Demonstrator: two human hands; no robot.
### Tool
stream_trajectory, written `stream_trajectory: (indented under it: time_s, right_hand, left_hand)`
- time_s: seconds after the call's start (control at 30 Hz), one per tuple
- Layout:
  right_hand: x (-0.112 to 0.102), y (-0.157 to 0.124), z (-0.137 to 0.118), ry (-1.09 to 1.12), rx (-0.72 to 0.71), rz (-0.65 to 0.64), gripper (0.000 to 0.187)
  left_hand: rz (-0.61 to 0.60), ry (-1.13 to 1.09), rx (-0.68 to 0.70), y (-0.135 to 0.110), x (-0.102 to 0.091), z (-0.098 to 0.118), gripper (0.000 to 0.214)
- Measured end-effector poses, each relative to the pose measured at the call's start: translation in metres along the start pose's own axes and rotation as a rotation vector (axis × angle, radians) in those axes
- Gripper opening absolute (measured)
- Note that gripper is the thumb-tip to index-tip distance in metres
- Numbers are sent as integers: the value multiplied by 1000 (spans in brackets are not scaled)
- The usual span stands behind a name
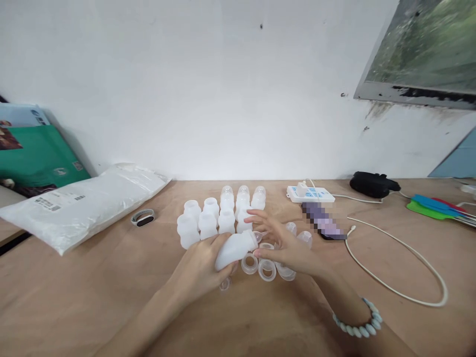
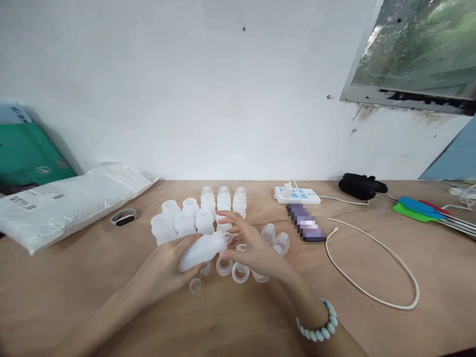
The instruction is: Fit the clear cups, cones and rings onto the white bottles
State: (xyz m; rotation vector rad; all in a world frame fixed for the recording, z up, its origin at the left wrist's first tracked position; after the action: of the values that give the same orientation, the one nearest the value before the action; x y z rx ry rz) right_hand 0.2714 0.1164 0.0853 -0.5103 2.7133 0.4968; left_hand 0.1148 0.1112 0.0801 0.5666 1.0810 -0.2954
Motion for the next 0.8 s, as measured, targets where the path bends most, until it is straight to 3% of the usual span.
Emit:
stream_trajectory:
  time_s: [0.07,0.17,0.23,0.33,0.4,0.57,0.67,0.8]
  right_hand:
    - [-3,0,2,-38,23,37,68]
    - [-3,0,4,-106,58,82,36]
    - [-3,1,-2,-99,3,80,25]
    - [-10,2,-11,33,-95,134,28]
    - [-22,2,-11,108,-112,254,28]
    - [-43,0,-8,52,-77,479,26]
    - [-42,-2,-9,84,-53,476,29]
    - [-26,-4,-15,110,-48,294,38]
  left_hand:
    - [15,0,10,0,-1,0,30]
    - [14,-13,19,0,-1,0,32]
    - [-14,-84,-16,1,-2,-1,35]
    - [-55,-295,-89,5,-5,-5,38]
    - [-48,-429,-139,7,-10,-9,41]
    - [57,-749,-253,6,-17,-26,45]
    - [76,-845,-267,4,-14,-29,46]
    - [1,-815,-201,5,-8,-17,42]
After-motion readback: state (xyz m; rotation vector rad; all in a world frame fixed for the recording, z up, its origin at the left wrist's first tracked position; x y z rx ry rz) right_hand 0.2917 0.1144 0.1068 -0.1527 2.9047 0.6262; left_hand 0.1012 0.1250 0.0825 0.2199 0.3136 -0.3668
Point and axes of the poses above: each hand's wrist, its own y-axis towards the middle knuckle, its own x-axis out of the palm, z = x × y, the point moved 8 cm from there along y, towards the middle knuckle, and after that the axes turned 1 degree about z, right-handed, at the moved point
